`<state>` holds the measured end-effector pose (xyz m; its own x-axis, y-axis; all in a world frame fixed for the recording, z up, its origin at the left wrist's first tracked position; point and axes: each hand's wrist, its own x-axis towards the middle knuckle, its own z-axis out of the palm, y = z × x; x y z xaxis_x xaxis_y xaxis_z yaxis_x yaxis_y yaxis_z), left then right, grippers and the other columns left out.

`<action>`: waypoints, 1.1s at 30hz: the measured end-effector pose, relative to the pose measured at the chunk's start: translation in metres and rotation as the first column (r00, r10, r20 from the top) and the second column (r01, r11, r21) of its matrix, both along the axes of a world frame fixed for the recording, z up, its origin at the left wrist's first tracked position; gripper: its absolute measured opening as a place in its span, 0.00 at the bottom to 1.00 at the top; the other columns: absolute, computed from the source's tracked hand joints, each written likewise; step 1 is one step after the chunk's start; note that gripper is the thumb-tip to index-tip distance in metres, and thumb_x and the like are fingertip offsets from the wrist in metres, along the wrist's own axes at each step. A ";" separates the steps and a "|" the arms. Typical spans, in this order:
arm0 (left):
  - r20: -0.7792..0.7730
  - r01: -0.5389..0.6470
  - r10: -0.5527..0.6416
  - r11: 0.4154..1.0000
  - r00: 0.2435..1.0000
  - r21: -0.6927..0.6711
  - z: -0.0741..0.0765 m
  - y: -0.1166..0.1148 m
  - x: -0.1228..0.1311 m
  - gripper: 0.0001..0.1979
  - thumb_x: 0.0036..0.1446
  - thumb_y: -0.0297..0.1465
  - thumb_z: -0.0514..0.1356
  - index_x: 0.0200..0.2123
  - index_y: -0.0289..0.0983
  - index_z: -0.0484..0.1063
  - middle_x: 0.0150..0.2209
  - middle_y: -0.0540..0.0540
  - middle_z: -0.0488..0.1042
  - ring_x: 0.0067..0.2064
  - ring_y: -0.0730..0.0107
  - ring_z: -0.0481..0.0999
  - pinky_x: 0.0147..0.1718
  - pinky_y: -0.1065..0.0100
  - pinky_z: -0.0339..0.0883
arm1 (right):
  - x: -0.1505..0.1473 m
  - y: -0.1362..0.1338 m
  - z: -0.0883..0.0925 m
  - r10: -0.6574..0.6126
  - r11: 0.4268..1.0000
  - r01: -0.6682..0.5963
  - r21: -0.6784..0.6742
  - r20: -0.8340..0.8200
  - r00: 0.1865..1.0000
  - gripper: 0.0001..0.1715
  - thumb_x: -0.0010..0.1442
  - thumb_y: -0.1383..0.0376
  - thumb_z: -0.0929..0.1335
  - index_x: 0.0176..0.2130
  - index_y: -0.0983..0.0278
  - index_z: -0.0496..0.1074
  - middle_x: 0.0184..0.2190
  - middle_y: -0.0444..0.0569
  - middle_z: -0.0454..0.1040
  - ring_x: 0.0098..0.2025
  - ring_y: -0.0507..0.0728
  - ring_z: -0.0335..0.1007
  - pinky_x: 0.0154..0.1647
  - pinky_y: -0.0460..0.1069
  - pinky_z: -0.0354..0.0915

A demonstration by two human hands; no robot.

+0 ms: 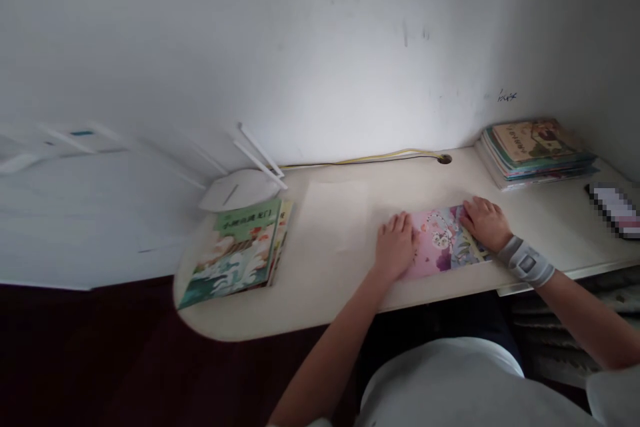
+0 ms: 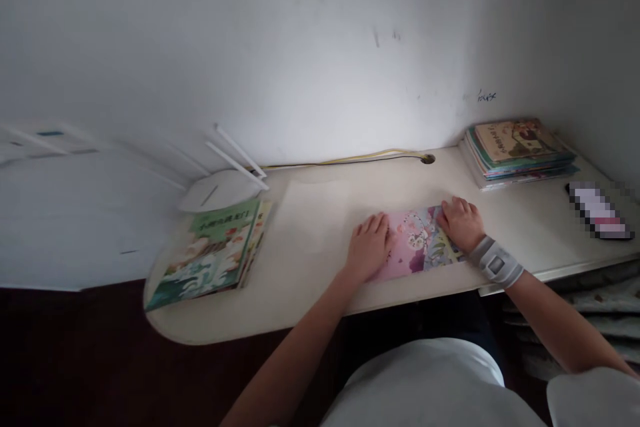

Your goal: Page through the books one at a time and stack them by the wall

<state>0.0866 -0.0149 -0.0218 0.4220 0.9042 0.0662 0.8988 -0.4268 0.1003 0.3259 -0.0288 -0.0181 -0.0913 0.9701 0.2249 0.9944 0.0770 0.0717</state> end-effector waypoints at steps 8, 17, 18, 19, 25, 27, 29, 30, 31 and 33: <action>-0.093 0.060 -0.053 0.995 0.994 0.075 0.017 0.010 0.007 0.23 0.62 0.30 0.41 0.59 0.36 0.58 0.63 0.41 0.54 0.65 0.53 0.43 0.60 0.43 0.33 | -0.082 -0.032 0.026 0.483 0.872 -0.436 0.222 -0.256 0.837 0.24 0.62 0.69 0.57 0.57 0.65 0.62 0.54 0.57 0.65 0.56 0.59 0.58 0.55 0.57 0.59; -0.055 0.001 -0.001 1.000 0.998 0.006 0.001 0.009 0.012 0.22 0.63 0.36 0.42 0.58 0.41 0.58 0.63 0.44 0.55 0.65 0.52 0.44 0.59 0.42 0.38 | -0.139 -0.063 0.017 0.661 0.749 -0.622 0.227 -0.308 0.684 0.18 0.62 0.67 0.59 0.50 0.63 0.68 0.46 0.53 0.71 0.50 0.56 0.63 0.53 0.52 0.61; -0.052 -0.004 0.003 1.000 0.999 -0.013 0.002 0.007 0.008 0.22 0.63 0.35 0.42 0.59 0.40 0.57 0.63 0.44 0.54 0.65 0.52 0.45 0.59 0.43 0.40 | -0.126 -0.052 0.017 0.624 0.781 -0.590 0.206 -0.295 0.724 0.18 0.62 0.67 0.59 0.50 0.63 0.69 0.46 0.53 0.71 0.50 0.57 0.63 0.53 0.53 0.61; -0.043 -0.021 0.020 1.000 0.999 -0.020 0.003 0.007 0.004 0.23 0.63 0.35 0.42 0.59 0.38 0.57 0.63 0.42 0.54 0.65 0.52 0.46 0.59 0.44 0.42 | -0.110 -0.039 0.016 0.557 0.831 -0.530 0.170 -0.268 0.786 0.18 0.62 0.68 0.59 0.49 0.65 0.69 0.46 0.55 0.71 0.50 0.57 0.62 0.52 0.53 0.61; 0.134 -0.227 0.233 0.972 0.963 -0.060 0.013 0.016 -0.025 0.26 0.61 0.35 0.47 0.59 0.30 0.53 0.55 0.31 0.65 0.58 0.51 0.61 0.56 0.47 0.51 | -0.008 0.014 0.010 -0.072 0.995 0.089 0.047 -0.283 0.956 0.20 0.59 0.63 0.62 0.50 0.66 0.68 0.45 0.58 0.71 0.46 0.62 0.65 0.45 0.55 0.60; 0.268 -0.199 0.219 0.975 0.938 -0.101 0.013 0.020 -0.028 0.25 0.60 0.34 0.49 0.59 0.31 0.55 0.51 0.34 0.69 0.55 0.55 0.66 0.54 0.52 0.55 | 0.007 0.017 0.008 -0.120 0.992 0.122 -0.026 -0.460 0.880 0.23 0.59 0.60 0.62 0.52 0.65 0.65 0.37 0.54 0.73 0.38 0.58 0.68 0.40 0.51 0.62; 0.436 -0.194 0.224 0.975 0.871 -0.112 0.010 0.023 -0.029 0.24 0.58 0.32 0.51 0.57 0.33 0.57 0.49 0.36 0.71 0.52 0.59 0.69 0.52 0.56 0.58 | 0.012 0.017 0.006 -0.085 0.996 0.057 -0.064 -0.658 0.748 0.24 0.59 0.59 0.61 0.53 0.66 0.64 0.28 0.47 0.72 0.29 0.54 0.66 0.33 0.48 0.61; 0.522 -0.200 0.238 0.971 0.819 -0.129 0.008 0.024 -0.030 0.23 0.57 0.32 0.51 0.57 0.34 0.58 0.48 0.38 0.72 0.50 0.60 0.70 0.51 0.58 0.61 | 0.012 0.016 0.006 -0.051 0.998 0.016 -0.054 -0.736 0.676 0.24 0.59 0.58 0.60 0.52 0.66 0.64 0.24 0.44 0.69 0.25 0.52 0.63 0.29 0.47 0.60; 0.599 -0.199 0.256 0.967 0.759 -0.160 0.007 0.025 -0.031 0.23 0.56 0.33 0.52 0.56 0.35 0.60 0.46 0.39 0.73 0.47 0.62 0.72 0.48 0.59 0.63 | 0.011 0.016 0.007 -0.014 0.999 -0.020 -0.033 -0.792 0.611 0.25 0.59 0.57 0.60 0.52 0.66 0.65 0.21 0.42 0.65 0.22 0.51 0.60 0.26 0.46 0.58; 0.705 -0.153 0.289 0.956 0.648 -0.251 0.007 0.028 -0.035 0.22 0.55 0.34 0.54 0.53 0.36 0.63 0.40 0.43 0.74 0.40 0.66 0.74 0.41 0.63 0.67 | 0.010 0.015 0.010 0.046 0.997 -0.073 0.009 -0.852 0.522 0.26 0.57 0.54 0.62 0.50 0.67 0.67 0.19 0.39 0.60 0.20 0.50 0.54 0.22 0.45 0.54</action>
